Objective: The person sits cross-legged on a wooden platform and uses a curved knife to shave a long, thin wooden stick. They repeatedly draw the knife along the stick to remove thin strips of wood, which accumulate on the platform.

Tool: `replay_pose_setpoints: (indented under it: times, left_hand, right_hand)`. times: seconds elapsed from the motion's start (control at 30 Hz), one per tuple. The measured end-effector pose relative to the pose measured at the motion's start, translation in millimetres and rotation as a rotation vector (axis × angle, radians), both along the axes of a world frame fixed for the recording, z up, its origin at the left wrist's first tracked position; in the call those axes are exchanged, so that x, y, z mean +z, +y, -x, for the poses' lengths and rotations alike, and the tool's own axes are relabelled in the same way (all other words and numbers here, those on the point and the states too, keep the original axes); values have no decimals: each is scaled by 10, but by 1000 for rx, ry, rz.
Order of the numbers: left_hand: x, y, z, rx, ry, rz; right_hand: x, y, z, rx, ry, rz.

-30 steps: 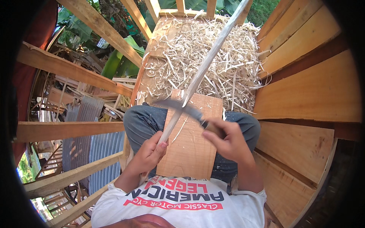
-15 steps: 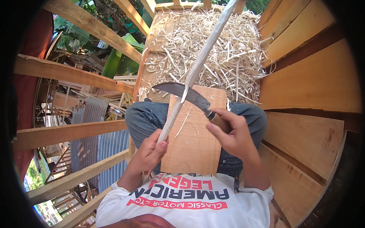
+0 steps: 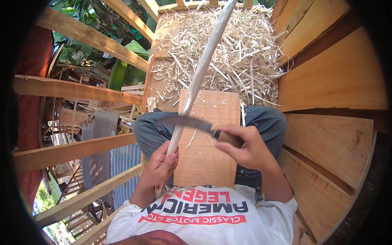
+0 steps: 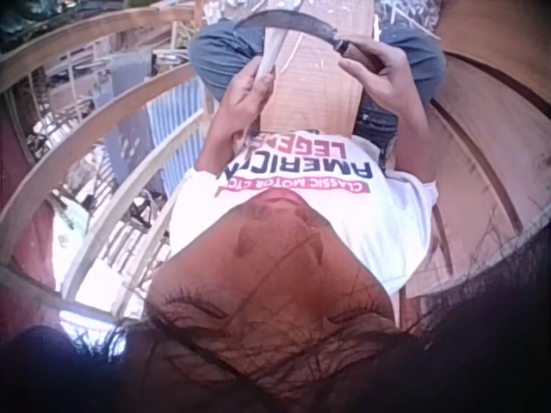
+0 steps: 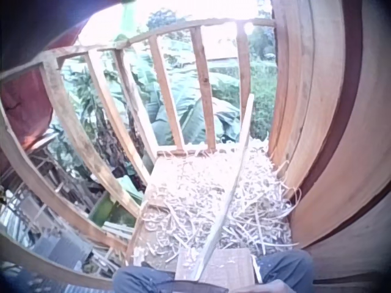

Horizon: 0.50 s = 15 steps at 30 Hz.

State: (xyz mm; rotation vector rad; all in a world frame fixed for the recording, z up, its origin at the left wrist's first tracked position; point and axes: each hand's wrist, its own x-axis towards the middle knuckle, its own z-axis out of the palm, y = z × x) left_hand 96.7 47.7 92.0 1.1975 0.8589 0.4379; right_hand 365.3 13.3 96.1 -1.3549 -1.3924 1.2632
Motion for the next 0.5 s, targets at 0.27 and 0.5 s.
replay_pose_setpoints:
  times: [0.27,0.5]
  left_hand:
    - [14,-16,9,4,1,9]
    - [11,-46,-10,17,-10,30]
  right_hand:
    - [-74,-38,-18,-284,160,103]
    - [-37,-67,-14,-261,152,136]
